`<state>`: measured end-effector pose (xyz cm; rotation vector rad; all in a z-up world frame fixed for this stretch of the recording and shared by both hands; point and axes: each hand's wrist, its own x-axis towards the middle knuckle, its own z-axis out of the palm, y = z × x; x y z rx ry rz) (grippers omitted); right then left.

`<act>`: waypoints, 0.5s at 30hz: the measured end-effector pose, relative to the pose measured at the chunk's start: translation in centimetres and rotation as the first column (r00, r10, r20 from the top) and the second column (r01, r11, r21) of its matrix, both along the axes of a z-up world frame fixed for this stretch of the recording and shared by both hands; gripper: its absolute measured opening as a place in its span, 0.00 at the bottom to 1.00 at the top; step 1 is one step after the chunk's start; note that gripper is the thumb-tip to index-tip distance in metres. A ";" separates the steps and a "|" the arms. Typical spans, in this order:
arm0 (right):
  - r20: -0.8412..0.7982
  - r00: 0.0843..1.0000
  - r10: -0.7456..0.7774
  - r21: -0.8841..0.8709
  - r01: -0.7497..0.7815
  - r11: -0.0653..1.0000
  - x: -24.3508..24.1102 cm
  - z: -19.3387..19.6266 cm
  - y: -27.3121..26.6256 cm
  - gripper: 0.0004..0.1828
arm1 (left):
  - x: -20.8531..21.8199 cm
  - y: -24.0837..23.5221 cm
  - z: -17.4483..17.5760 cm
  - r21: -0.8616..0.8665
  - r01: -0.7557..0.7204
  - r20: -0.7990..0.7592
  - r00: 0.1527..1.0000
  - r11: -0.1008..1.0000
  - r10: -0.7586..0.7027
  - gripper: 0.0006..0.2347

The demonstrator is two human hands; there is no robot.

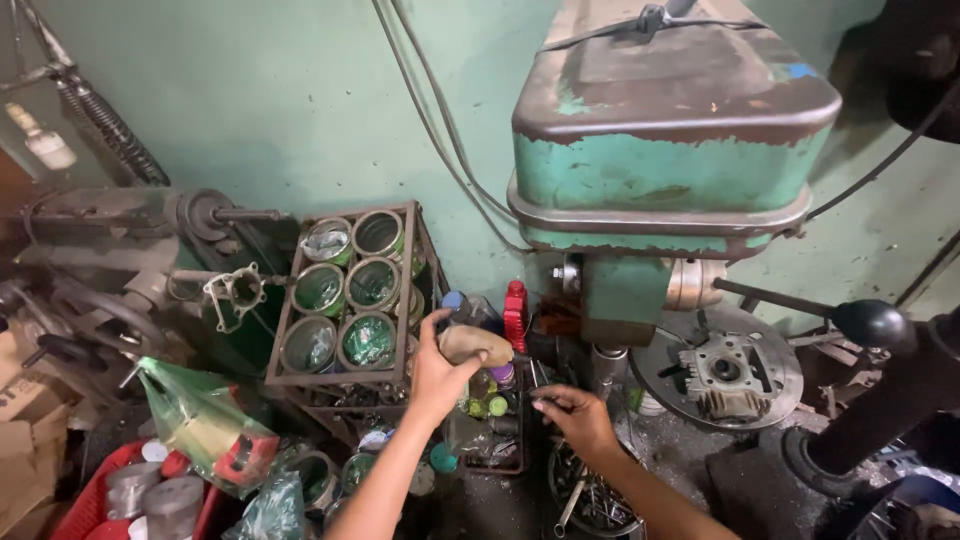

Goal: The person works at a drill press in a repair workshop, holding a small engine cylinder and fitting it against the machine, then picks up wrenches and small fasteners from a tray, tightens parts by hand, and repositions the cylinder repeatedly while working on it.

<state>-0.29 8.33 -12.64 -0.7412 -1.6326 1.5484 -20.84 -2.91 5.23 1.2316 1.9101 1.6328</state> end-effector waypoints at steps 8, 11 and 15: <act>0.010 1.000 0.005 0.038 -0.006 0.999 -0.9 -0.6 0.7 0.11 | -0.4 0.6 -0.9 0.090 0.053 -0.074 0.996 0.995 -0.046 0.37; 0.002 1.000 0.012 0.024 -0.012 1.000 -1.0 -0.4 0.7 0.12 | -0.3 0.5 -0.6 0.068 0.048 -0.069 0.997 0.997 -0.043 0.37; 0.015 1.000 0.004 0.002 -0.004 1.000 -1.0 -1.0 0.8 0.12 | -0.2 0.7 -0.7 0.074 0.011 -0.143 0.990 0.997 0.000 0.38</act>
